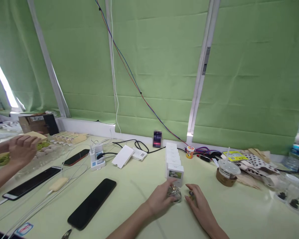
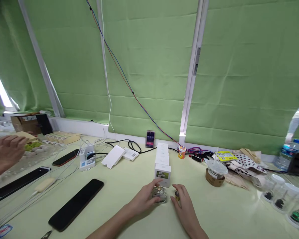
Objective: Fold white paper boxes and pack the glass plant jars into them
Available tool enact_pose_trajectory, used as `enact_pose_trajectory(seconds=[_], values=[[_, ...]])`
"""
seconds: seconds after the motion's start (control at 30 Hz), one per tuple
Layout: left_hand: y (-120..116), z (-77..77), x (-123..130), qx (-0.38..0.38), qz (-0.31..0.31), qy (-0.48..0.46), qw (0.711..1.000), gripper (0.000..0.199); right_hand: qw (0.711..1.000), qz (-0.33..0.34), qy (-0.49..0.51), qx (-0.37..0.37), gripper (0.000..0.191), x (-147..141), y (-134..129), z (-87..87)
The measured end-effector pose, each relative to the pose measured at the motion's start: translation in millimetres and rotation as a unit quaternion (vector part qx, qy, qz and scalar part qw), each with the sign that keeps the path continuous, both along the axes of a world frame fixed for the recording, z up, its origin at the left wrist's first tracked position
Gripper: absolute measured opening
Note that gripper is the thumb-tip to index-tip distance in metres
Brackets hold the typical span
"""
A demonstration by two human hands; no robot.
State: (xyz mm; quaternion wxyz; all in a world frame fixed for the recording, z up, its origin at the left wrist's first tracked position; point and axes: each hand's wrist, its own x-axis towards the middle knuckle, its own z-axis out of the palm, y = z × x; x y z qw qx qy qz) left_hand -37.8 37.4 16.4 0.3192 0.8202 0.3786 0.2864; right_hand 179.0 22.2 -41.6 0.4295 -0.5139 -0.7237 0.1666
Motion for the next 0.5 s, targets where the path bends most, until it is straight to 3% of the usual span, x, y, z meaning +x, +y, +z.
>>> enact_pose_trajectory(seconds=[0.13, 0.23, 0.37, 0.5], values=[[-2.4, 1.8, 1.2, 0.03, -0.023, 0.013, 0.999, 0.04, 1.0, 0.008, 0.005, 0.005, 0.032, 2.6, 2.8, -5.8], [-2.2, -0.6, 3.3, 0.013, -0.007, -0.03, 0.999, 0.037, 1.0, 0.012, 0.012, -0.009, 0.033, 5.3, 3.5, -5.4], [0.0, -9.4, 7.7, -0.074, 0.028, -0.141, 0.987, 0.055, 0.999, 0.004, 0.016, -0.031, 0.033, 6.9, 2.1, -0.3], [3.8, -17.7, 12.1, -0.17, 0.026, -0.242, 0.955, 0.047, 0.998, 0.013, 0.012, -0.052, 0.032, 8.3, 1.2, 3.2]])
